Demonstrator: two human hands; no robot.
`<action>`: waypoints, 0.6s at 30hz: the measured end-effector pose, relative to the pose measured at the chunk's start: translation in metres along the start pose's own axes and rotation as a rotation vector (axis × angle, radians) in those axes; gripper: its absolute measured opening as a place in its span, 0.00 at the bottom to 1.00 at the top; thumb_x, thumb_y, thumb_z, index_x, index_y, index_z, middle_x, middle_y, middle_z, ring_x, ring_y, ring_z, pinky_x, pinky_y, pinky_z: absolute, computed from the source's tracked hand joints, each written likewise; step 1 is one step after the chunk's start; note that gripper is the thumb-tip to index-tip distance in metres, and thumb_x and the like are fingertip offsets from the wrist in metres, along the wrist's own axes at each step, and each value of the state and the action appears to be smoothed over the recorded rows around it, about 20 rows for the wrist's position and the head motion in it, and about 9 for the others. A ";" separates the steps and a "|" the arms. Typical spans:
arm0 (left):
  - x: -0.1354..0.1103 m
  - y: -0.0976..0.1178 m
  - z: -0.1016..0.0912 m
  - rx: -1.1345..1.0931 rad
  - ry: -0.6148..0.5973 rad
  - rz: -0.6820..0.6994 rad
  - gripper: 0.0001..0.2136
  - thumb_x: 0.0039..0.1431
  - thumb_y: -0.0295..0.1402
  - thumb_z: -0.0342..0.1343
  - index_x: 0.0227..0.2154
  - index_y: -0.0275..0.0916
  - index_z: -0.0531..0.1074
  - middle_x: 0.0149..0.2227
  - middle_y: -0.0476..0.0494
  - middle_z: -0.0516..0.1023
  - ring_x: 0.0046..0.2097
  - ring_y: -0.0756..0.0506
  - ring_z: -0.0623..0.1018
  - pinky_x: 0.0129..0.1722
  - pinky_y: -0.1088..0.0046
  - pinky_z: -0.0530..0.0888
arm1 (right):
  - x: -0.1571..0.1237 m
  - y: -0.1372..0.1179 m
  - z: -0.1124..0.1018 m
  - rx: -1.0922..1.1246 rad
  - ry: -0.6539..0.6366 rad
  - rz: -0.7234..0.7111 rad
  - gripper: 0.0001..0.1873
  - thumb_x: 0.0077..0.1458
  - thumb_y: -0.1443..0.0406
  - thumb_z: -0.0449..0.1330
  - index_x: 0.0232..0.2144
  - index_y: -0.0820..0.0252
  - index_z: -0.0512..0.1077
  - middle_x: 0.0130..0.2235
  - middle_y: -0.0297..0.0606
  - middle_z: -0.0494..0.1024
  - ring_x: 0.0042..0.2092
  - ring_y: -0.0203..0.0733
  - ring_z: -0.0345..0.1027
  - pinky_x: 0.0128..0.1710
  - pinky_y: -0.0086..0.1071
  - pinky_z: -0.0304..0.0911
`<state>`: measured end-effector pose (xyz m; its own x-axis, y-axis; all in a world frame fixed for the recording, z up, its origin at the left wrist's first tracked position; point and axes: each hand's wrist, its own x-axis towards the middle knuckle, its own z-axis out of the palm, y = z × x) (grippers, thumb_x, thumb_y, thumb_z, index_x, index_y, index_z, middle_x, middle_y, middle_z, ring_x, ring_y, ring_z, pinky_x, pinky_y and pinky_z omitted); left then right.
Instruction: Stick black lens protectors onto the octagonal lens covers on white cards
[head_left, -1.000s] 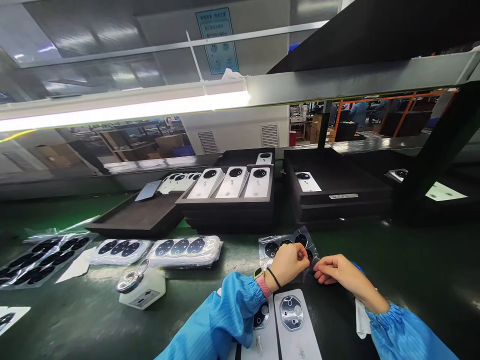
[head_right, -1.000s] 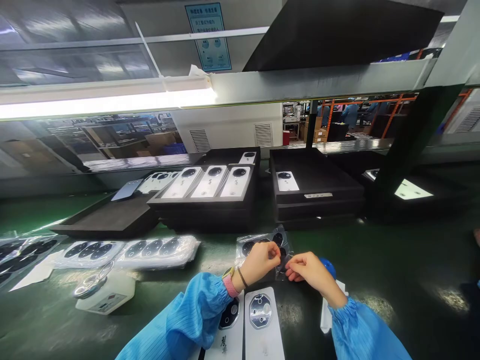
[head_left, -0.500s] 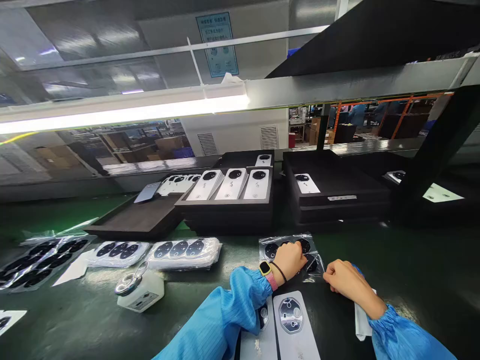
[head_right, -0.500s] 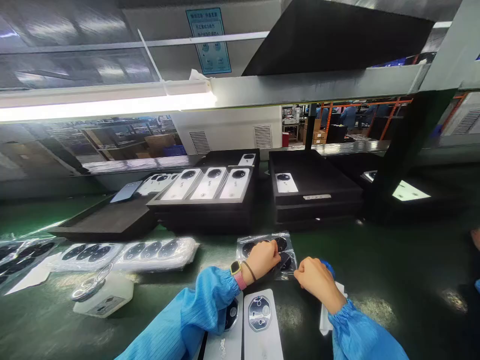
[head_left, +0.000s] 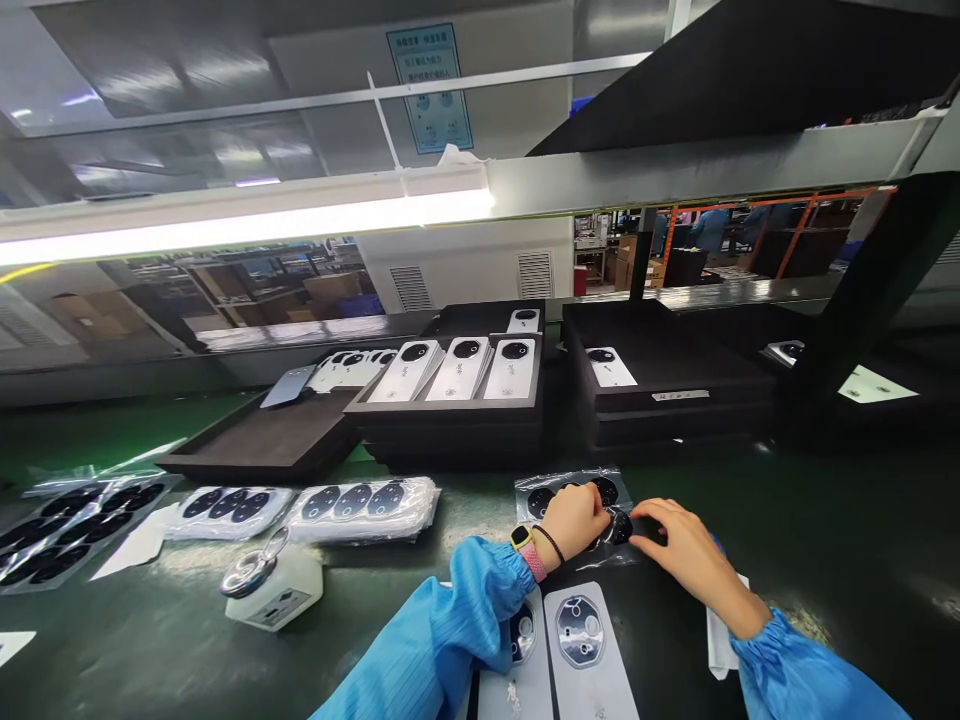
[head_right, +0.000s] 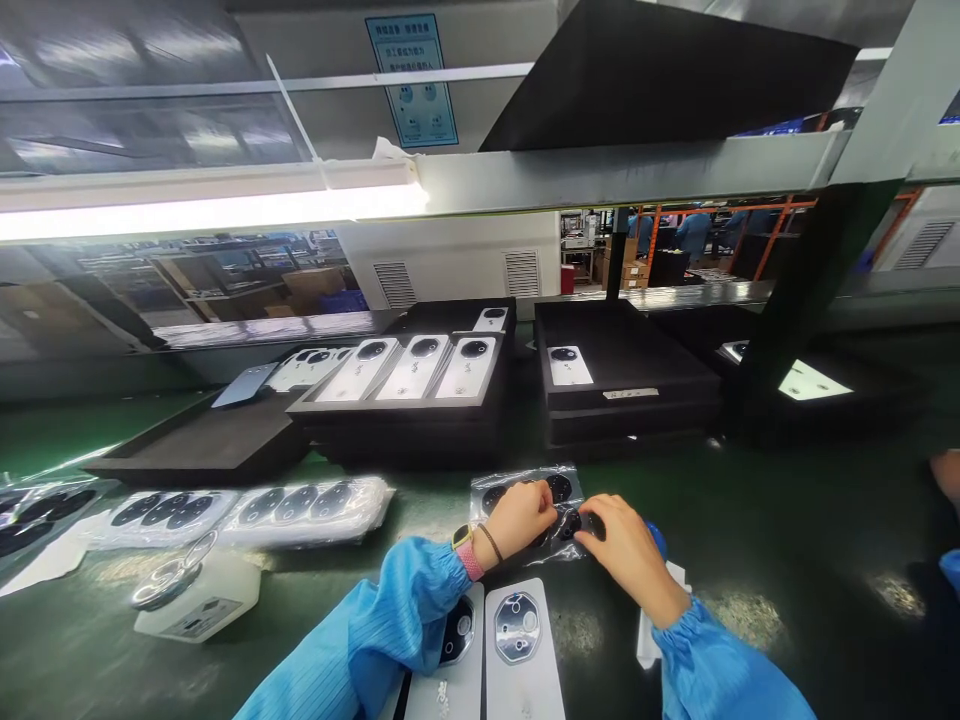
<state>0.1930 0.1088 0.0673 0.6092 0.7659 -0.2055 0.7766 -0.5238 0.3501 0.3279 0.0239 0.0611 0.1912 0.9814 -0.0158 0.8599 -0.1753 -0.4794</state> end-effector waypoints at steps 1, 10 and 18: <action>0.000 0.000 0.000 -0.005 0.000 0.001 0.10 0.64 0.36 0.53 0.39 0.34 0.71 0.40 0.44 0.75 0.42 0.45 0.76 0.44 0.61 0.74 | 0.000 -0.001 0.004 -0.006 -0.001 -0.011 0.13 0.46 0.69 0.59 0.37 0.54 0.74 0.44 0.37 0.77 0.48 0.47 0.69 0.46 0.36 0.65; -0.002 -0.005 -0.001 0.035 0.010 -0.036 0.10 0.64 0.36 0.53 0.42 0.34 0.70 0.41 0.43 0.75 0.42 0.44 0.76 0.44 0.60 0.74 | -0.002 -0.007 0.013 -0.071 -0.009 0.011 0.23 0.44 0.70 0.64 0.46 0.62 0.70 0.46 0.45 0.75 0.51 0.53 0.66 0.50 0.42 0.63; -0.002 -0.018 -0.003 0.103 0.042 -0.132 0.11 0.64 0.36 0.53 0.45 0.34 0.69 0.44 0.42 0.74 0.44 0.44 0.76 0.44 0.59 0.74 | -0.003 -0.010 0.012 -0.099 -0.020 0.025 0.23 0.44 0.70 0.65 0.46 0.62 0.70 0.47 0.45 0.75 0.51 0.55 0.66 0.50 0.43 0.64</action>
<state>0.1775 0.1174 0.0639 0.4957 0.8441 -0.2045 0.8629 -0.4519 0.2263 0.3132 0.0240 0.0556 0.2046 0.9778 -0.0445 0.8978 -0.2056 -0.3894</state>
